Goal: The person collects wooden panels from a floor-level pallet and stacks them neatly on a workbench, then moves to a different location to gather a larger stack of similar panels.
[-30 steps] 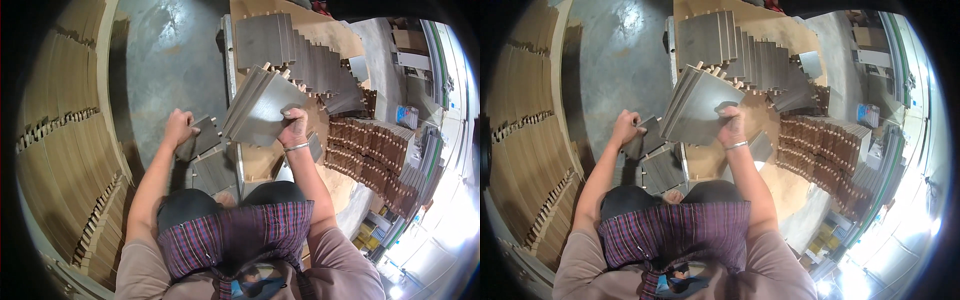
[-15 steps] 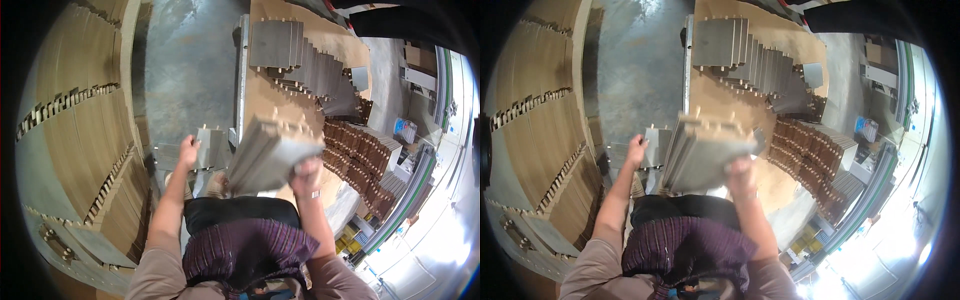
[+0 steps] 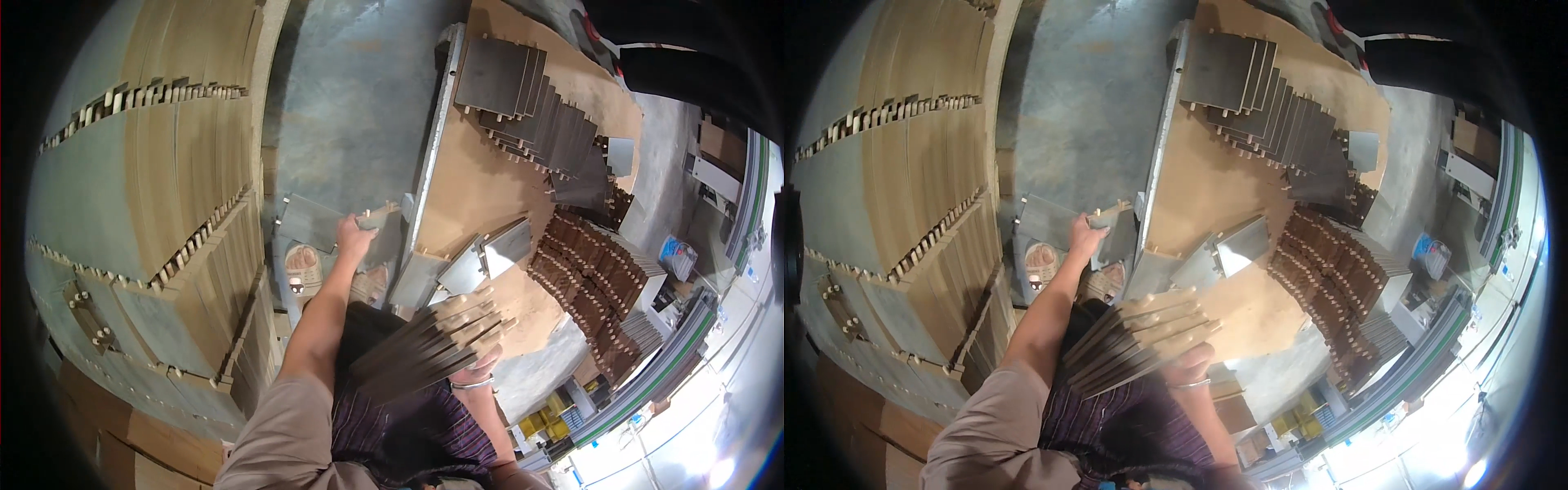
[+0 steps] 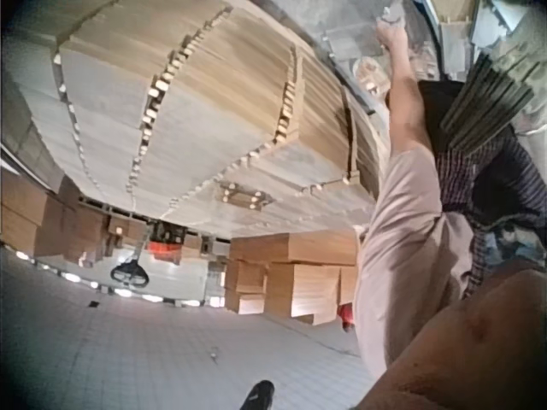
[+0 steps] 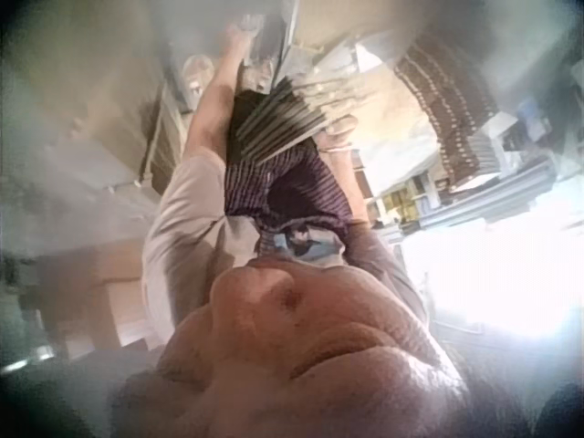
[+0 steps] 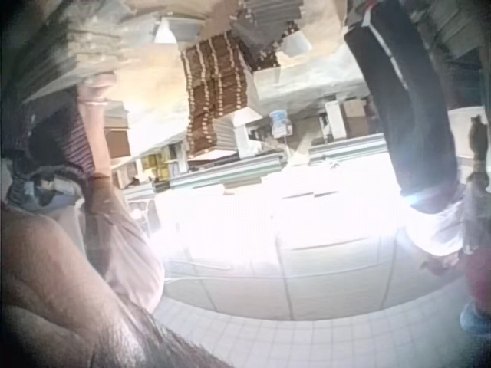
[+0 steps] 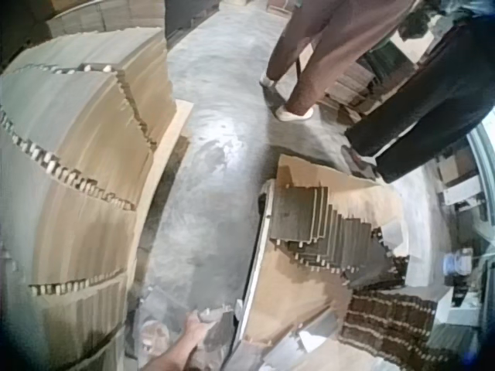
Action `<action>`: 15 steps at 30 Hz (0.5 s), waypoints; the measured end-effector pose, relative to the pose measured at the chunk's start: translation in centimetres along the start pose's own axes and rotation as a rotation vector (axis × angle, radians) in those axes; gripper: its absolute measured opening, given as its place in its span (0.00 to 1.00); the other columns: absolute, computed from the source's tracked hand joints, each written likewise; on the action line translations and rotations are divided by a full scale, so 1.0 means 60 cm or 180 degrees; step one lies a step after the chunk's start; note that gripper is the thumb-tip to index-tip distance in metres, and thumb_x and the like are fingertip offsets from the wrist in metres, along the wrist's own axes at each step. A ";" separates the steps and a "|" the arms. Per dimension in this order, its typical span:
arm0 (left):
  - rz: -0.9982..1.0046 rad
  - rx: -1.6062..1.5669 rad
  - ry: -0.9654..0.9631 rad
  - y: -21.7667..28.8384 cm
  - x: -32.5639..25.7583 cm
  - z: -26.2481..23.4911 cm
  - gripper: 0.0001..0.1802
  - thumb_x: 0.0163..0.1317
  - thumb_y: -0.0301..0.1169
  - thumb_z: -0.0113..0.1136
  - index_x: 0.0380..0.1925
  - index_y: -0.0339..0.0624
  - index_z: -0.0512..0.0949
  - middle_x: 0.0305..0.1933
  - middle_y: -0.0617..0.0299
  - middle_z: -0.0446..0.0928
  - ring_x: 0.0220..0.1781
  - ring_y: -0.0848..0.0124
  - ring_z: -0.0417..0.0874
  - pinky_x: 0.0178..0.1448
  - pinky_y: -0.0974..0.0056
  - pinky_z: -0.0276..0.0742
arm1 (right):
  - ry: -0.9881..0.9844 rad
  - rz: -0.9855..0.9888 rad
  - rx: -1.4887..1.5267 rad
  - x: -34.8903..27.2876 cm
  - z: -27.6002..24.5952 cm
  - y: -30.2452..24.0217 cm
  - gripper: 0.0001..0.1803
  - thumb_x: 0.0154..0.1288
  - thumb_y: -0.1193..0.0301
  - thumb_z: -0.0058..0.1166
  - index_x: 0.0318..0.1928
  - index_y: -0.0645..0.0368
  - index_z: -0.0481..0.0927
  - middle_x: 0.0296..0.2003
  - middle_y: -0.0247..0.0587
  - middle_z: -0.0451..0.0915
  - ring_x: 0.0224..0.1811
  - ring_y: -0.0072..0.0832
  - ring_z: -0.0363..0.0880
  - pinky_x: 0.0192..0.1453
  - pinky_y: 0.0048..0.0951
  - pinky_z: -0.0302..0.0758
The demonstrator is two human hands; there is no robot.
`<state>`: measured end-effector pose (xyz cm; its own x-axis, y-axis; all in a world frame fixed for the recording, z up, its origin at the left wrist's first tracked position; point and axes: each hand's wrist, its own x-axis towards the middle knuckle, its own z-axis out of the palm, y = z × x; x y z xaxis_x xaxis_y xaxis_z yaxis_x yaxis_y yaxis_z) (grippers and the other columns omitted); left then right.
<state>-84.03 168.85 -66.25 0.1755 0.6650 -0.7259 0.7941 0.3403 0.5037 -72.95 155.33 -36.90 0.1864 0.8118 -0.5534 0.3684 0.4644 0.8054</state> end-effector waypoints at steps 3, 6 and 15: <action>0.0700 0.0454 0.0124 0.090 -0.050 -0.099 0.21 0.43 0.32 0.68 0.38 0.36 0.77 0.43 0.47 0.71 0.46 0.47 0.74 0.52 0.49 0.70 | 0.0001 -0.0060 0.0210 -0.007 -0.007 -0.009 0.37 0.26 0.76 0.48 0.49 0.65 0.71 0.42 0.49 0.77 0.46 0.46 0.75 0.52 0.41 0.75; 0.0868 0.1784 -0.0471 0.144 -0.035 -0.163 0.16 0.48 0.33 0.63 0.36 0.36 0.77 0.43 0.48 0.72 0.49 0.50 0.73 0.52 0.49 0.70 | 0.0333 -0.1712 -0.5626 -0.011 -0.028 0.036 0.39 0.22 0.76 0.47 0.49 0.66 0.71 0.43 0.49 0.77 0.47 0.46 0.74 0.56 0.39 0.72; 0.1829 0.3320 0.0403 -0.058 0.053 -0.133 0.12 0.54 0.30 0.51 0.37 0.42 0.78 0.40 0.56 0.75 0.51 0.62 0.73 0.58 0.57 0.65 | 0.0429 -0.1554 -0.5622 -0.023 -0.059 0.011 0.38 0.30 0.69 0.49 0.53 0.59 0.71 0.47 0.44 0.75 0.51 0.43 0.71 0.59 0.37 0.70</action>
<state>-90.84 175.09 -66.59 0.6471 0.6238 -0.4383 0.7177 -0.6924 0.0741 -76.20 155.75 -34.82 0.2708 0.4843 -0.8319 -0.9303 0.3537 -0.0969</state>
